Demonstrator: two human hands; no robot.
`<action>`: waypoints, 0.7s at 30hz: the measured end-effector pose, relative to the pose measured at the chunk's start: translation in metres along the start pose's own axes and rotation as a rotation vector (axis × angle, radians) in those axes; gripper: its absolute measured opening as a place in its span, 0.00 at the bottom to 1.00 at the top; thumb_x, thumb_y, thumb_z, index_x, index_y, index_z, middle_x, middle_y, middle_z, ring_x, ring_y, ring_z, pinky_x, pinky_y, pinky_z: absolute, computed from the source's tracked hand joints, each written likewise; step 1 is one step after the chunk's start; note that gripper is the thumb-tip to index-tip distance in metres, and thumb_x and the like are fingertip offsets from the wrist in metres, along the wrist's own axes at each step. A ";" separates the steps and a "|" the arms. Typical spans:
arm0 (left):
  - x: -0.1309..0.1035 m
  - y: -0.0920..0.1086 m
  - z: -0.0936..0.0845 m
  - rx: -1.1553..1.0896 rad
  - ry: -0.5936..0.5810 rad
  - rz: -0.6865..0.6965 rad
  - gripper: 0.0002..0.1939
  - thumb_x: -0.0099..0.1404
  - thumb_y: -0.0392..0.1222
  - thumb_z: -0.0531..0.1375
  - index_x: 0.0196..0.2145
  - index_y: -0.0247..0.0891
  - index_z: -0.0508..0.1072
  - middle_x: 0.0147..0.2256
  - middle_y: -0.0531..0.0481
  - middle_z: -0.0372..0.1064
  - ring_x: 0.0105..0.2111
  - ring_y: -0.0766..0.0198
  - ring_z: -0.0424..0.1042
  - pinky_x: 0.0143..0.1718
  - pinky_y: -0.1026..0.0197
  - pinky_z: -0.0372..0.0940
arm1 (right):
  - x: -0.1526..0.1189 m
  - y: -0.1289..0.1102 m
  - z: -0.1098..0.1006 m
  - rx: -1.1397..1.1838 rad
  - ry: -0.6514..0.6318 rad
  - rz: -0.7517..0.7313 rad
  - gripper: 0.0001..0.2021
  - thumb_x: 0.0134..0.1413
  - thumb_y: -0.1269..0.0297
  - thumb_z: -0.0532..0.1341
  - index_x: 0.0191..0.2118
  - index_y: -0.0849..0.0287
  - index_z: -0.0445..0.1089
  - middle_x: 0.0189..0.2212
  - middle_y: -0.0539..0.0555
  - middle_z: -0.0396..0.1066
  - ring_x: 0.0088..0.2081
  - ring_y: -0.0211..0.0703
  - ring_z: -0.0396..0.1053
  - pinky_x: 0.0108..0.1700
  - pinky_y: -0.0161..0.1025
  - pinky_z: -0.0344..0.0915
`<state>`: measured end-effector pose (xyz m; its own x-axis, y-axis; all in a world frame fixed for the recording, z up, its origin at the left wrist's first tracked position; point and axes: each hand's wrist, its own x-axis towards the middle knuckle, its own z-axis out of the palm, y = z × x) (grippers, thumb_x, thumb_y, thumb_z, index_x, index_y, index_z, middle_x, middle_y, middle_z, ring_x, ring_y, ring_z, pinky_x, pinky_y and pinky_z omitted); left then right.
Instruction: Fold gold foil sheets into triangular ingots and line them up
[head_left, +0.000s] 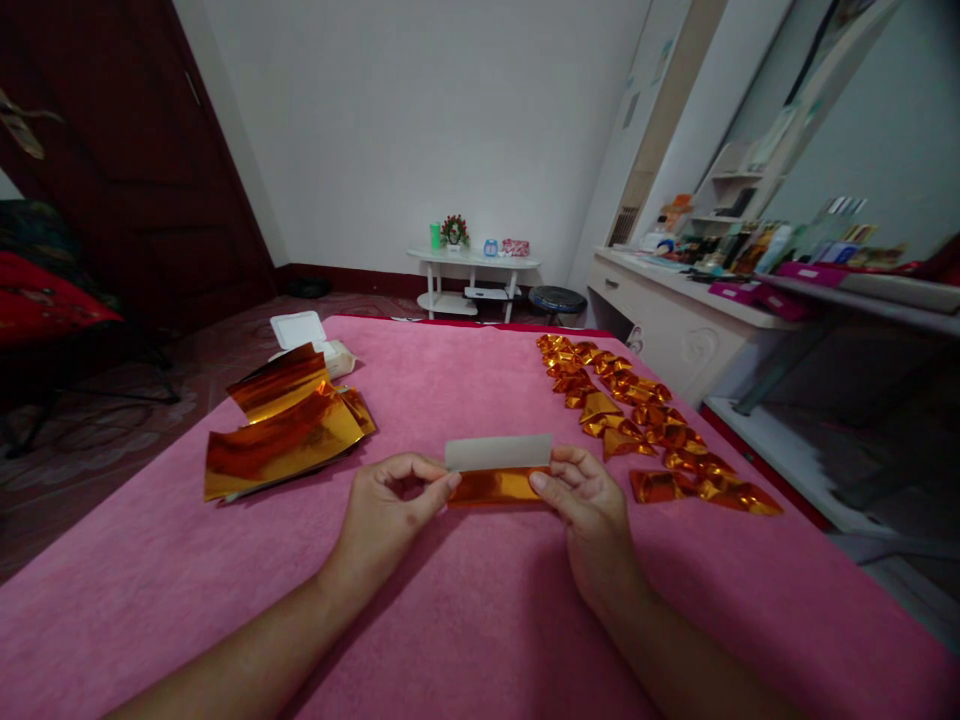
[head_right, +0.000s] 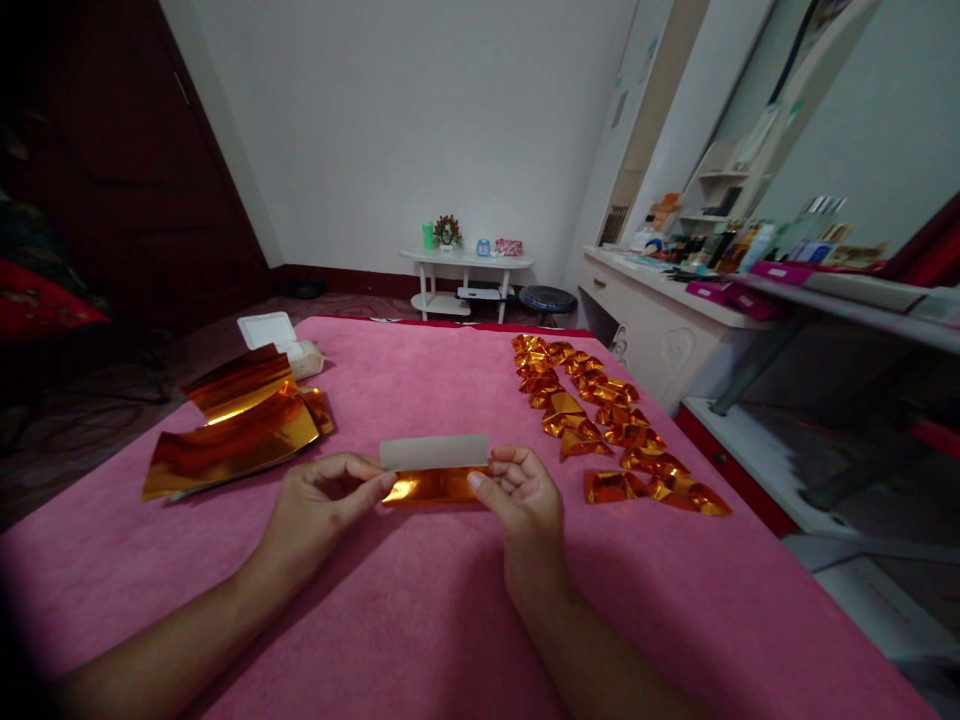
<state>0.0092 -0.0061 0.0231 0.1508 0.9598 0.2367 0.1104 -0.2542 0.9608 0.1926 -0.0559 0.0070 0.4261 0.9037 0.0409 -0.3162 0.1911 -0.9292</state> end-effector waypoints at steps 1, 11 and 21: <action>0.000 -0.001 0.000 -0.002 0.001 -0.005 0.06 0.49 0.37 0.64 0.18 0.33 0.73 0.18 0.52 0.70 0.19 0.70 0.66 0.22 0.70 0.62 | 0.000 0.000 0.000 -0.003 -0.002 -0.002 0.17 0.37 0.67 0.69 0.35 0.58 0.64 0.28 0.49 0.71 0.31 0.39 0.70 0.36 0.36 0.65; 0.001 -0.002 0.001 0.003 -0.014 -0.044 0.08 0.48 0.40 0.64 0.17 0.33 0.72 0.17 0.52 0.69 0.18 0.70 0.65 0.20 0.70 0.60 | 0.000 0.001 0.000 -0.058 -0.003 -0.031 0.16 0.38 0.66 0.69 0.35 0.58 0.64 0.27 0.49 0.70 0.30 0.37 0.69 0.34 0.34 0.65; 0.001 -0.004 0.001 -0.014 -0.027 -0.060 0.08 0.48 0.40 0.65 0.18 0.33 0.72 0.18 0.52 0.69 0.18 0.70 0.65 0.20 0.69 0.60 | 0.000 0.000 0.000 -0.070 0.001 -0.030 0.17 0.37 0.65 0.68 0.35 0.59 0.64 0.27 0.49 0.70 0.30 0.39 0.70 0.33 0.35 0.66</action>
<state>0.0096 -0.0045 0.0196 0.1713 0.9696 0.1749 0.1063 -0.1947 0.9751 0.1924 -0.0558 0.0069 0.4353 0.8977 0.0686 -0.2430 0.1905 -0.9511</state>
